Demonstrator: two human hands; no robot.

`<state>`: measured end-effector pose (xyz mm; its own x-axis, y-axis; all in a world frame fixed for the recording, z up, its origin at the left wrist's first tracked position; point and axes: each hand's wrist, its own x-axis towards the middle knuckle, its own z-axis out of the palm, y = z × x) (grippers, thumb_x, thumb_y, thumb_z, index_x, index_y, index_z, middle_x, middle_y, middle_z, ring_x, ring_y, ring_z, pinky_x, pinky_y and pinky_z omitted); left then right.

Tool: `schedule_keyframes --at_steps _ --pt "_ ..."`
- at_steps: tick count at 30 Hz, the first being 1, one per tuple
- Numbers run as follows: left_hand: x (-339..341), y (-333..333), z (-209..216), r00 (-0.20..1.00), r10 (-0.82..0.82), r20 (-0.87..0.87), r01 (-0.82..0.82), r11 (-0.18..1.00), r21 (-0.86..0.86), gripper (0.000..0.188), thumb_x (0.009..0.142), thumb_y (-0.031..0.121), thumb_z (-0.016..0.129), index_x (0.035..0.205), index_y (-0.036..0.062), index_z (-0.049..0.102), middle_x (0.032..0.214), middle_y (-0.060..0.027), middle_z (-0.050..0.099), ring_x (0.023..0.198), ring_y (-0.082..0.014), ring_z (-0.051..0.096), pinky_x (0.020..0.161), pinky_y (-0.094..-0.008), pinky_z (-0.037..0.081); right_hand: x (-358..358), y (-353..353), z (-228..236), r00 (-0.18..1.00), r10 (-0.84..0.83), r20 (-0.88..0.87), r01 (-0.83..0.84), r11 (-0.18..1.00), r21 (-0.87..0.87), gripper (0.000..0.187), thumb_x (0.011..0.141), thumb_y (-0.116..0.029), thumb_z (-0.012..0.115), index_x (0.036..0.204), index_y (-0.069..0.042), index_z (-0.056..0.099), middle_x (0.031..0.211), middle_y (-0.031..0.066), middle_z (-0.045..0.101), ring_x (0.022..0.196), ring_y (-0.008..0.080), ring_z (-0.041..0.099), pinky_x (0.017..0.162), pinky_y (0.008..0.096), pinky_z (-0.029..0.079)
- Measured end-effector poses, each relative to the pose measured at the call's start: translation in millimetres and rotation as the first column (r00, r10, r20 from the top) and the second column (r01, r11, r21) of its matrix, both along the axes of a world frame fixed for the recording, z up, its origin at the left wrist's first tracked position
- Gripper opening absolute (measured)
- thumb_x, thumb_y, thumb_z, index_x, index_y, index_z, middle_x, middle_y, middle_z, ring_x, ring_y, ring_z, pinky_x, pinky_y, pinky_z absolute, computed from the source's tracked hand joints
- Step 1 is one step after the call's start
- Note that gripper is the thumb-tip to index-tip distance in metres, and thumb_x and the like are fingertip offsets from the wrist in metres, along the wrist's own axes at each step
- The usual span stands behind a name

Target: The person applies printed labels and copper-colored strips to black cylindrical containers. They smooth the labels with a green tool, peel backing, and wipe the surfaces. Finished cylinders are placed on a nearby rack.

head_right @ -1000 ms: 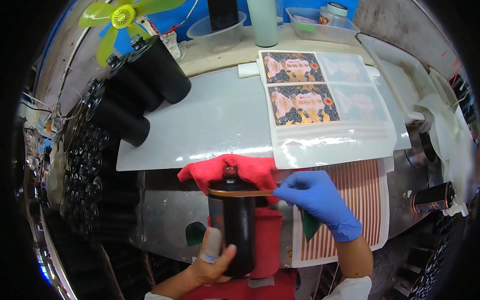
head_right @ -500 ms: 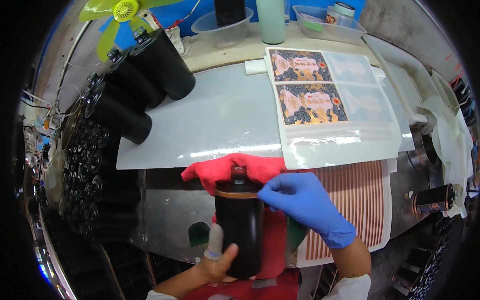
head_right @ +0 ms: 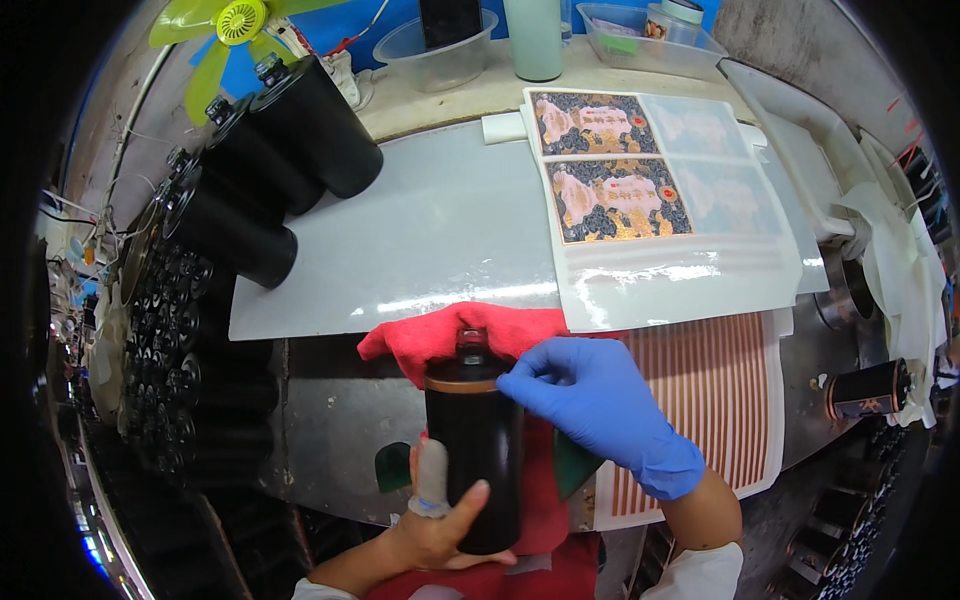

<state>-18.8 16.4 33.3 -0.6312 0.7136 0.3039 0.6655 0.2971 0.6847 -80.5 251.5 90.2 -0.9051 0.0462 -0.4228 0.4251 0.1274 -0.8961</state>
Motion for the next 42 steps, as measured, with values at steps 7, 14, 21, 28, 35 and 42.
schedule_keyframes --at_steps 7,14,21,28,35,42 --pt "-22 -14 1 0.885 -0.013 0.466 -0.174 0.918 0.355 0.082 0.083 0.029 0.061 0.143 0.0028 0.013 0.145 -0.0260 0.014 0.136 -0.0352 0.013 0.110 -0.0432 0.009 11 10 -6 0.992 -0.101 0.080 0.110 0.987 -0.120 0.016 0.079 -0.014 0.069 0.084 0.001 0.065 0.068 0.0023 0.061 0.061 0.0057 0.055 0.057 0.0198 0.044" --pt "-88 52 31 0.713 0.105 0.693 -0.553 0.691 0.465 0.063 0.087 0.001 0.053 0.140 -0.0038 0.019 0.141 -0.0165 0.026 0.131 -0.0216 0.025 0.109 -0.0335 0.018 25 8 -17 0.988 -0.113 0.105 0.136 0.960 -0.247 0.015 0.080 -0.013 0.068 0.084 0.001 0.064 0.069 0.0020 0.060 0.063 0.0062 0.054 0.057 0.0200 0.043" --pt "-89 52 26 0.771 0.176 0.611 -0.473 0.802 0.366 0.070 0.084 0.001 0.058 0.141 -0.0045 0.017 0.141 -0.0166 0.026 0.130 -0.0217 0.028 0.107 -0.0337 0.022 28 14 -22 0.989 -0.109 0.102 0.131 0.963 -0.237 0.016 0.080 -0.015 0.068 0.084 0.001 0.064 0.069 0.0014 0.060 0.063 0.0060 0.054 0.058 0.0198 0.043" --pt "-89 54 33 0.710 0.015 0.704 -0.479 0.744 0.467 0.071 0.084 -0.001 0.057 0.141 -0.0041 0.015 0.140 -0.0155 0.025 0.127 -0.0208 0.033 0.105 -0.0329 0.029 24 11 -19 0.990 -0.121 0.076 0.137 0.954 -0.266 0.017 0.080 -0.016 0.069 0.087 0.000 0.065 0.071 0.0007 0.060 0.065 0.0053 0.054 0.059 0.0192 0.043" --pt "-94 55 28 0.773 0.071 0.630 -0.409 0.816 0.409 0.073 0.083 -0.001 0.059 0.141 -0.0035 0.016 0.141 -0.0161 0.023 0.129 -0.0213 0.029 0.105 -0.0330 0.027 8 -1 -9 0.991 -0.132 -0.032 0.121 0.965 -0.234 0.018 0.082 -0.011 0.065 0.097 -0.001 0.065 0.082 0.0011 0.063 0.069 0.0050 0.055 0.062 0.0185 0.044" --pt "-94 57 32 0.648 -0.005 0.762 -0.543 0.699 0.466 0.078 0.083 0.003 0.061 0.142 -0.0047 0.012 0.142 -0.0177 0.021 0.129 -0.0220 0.028 0.107 -0.0343 0.023 8 -1 -11 0.993 -0.121 -0.012 0.113 0.955 -0.273 0.019 0.084 -0.010 0.064 0.100 -0.001 0.064 0.084 0.0017 0.064 0.069 0.0050 0.055 0.062 0.0185 0.045"
